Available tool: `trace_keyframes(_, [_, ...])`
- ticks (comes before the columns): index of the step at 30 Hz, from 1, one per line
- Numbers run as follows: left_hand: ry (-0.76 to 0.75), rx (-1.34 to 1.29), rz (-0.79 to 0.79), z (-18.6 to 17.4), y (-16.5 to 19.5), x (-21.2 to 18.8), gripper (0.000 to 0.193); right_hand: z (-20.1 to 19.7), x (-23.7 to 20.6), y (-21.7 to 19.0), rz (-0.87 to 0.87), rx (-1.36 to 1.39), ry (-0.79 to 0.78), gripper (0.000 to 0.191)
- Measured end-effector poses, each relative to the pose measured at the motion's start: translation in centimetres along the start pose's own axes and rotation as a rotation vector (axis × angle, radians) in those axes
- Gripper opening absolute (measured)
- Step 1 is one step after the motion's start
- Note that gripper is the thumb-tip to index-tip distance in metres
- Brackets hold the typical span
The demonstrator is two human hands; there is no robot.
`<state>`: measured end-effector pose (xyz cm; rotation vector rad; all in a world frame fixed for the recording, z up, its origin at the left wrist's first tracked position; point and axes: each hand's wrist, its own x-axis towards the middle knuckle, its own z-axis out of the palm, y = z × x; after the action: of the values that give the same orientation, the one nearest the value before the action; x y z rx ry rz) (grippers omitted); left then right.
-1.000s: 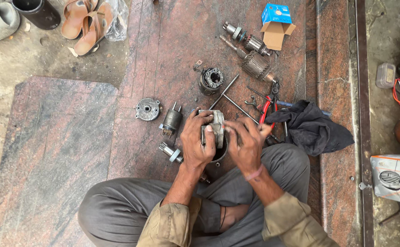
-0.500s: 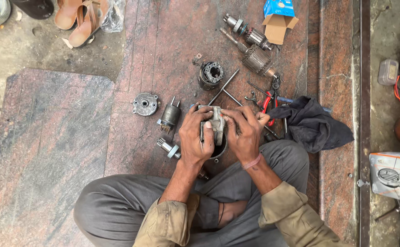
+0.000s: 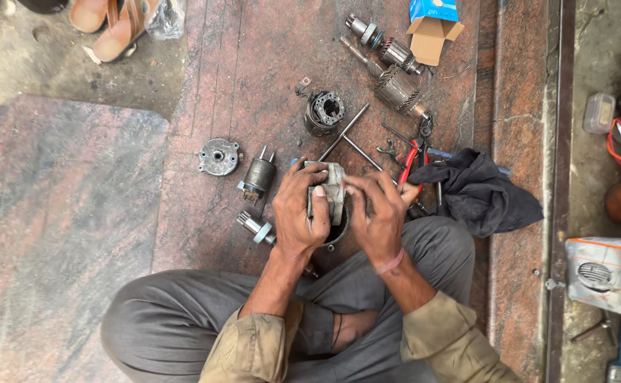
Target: The person sits on the workshop floor holding an electric motor end housing and scrapes debris from its surfaces and openings with a red handheld scraper, turning the housing to reach different sides. Other motor parts and hand tools lie on the floor around them.
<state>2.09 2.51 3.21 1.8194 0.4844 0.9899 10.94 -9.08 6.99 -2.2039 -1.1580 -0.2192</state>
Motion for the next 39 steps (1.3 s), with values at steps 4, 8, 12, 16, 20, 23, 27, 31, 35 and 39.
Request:
trace_keyframes(4, [-0.003,-0.013,-0.010,-0.1,0.1,0.0,0.025,-1.3,-1.5,-1.0,-0.012,0.047,-0.034,0.014])
trace_keyframes(8, [-0.002,-0.009,-0.013,-0.1,0.1,0.0,0.025,-1.1,-1.1,-0.7,-0.054,0.011,-0.038,0.015])
trace_keyframes(12, [-0.010,-0.002,-0.036,-0.1,0.2,0.2,0.026,-0.7,-0.1,-0.3,-0.065,0.042,-0.026,0.015])
trace_keyframes(16, [-0.020,-0.015,-0.058,-0.2,0.3,0.3,0.026,-1.4,-0.1,0.0,-0.081,0.094,-0.068,0.014])
trace_keyframes(20, [-0.025,-0.016,-0.052,-0.2,0.3,0.2,0.026,-1.2,0.3,0.9,-0.091,0.106,-0.086,0.012])
trace_keyframes(23, [-0.019,-0.018,-0.035,-0.3,0.2,0.1,0.026,-0.8,0.6,1.5,-0.080,0.156,-0.073,0.010])
trace_keyframes(27, [-0.010,-0.029,-0.033,-0.3,0.3,-0.2,0.026,-1.5,0.0,1.8,-0.097,0.195,-0.125,0.009])
trace_keyframes(31, [-0.012,-0.026,-0.005,-0.2,0.2,0.0,0.026,-1.6,-0.2,1.7,-0.115,0.225,-0.129,0.012])
trace_keyframes(35, [-0.015,-0.016,-0.013,-0.4,0.3,-0.1,0.027,-1.2,0.4,2.0,-0.057,0.191,-0.083,0.011])
trace_keyframes(39, [-0.017,-0.040,-0.031,-0.4,0.5,0.0,0.026,-1.4,0.4,1.9,-0.069,0.217,-0.114,0.011])
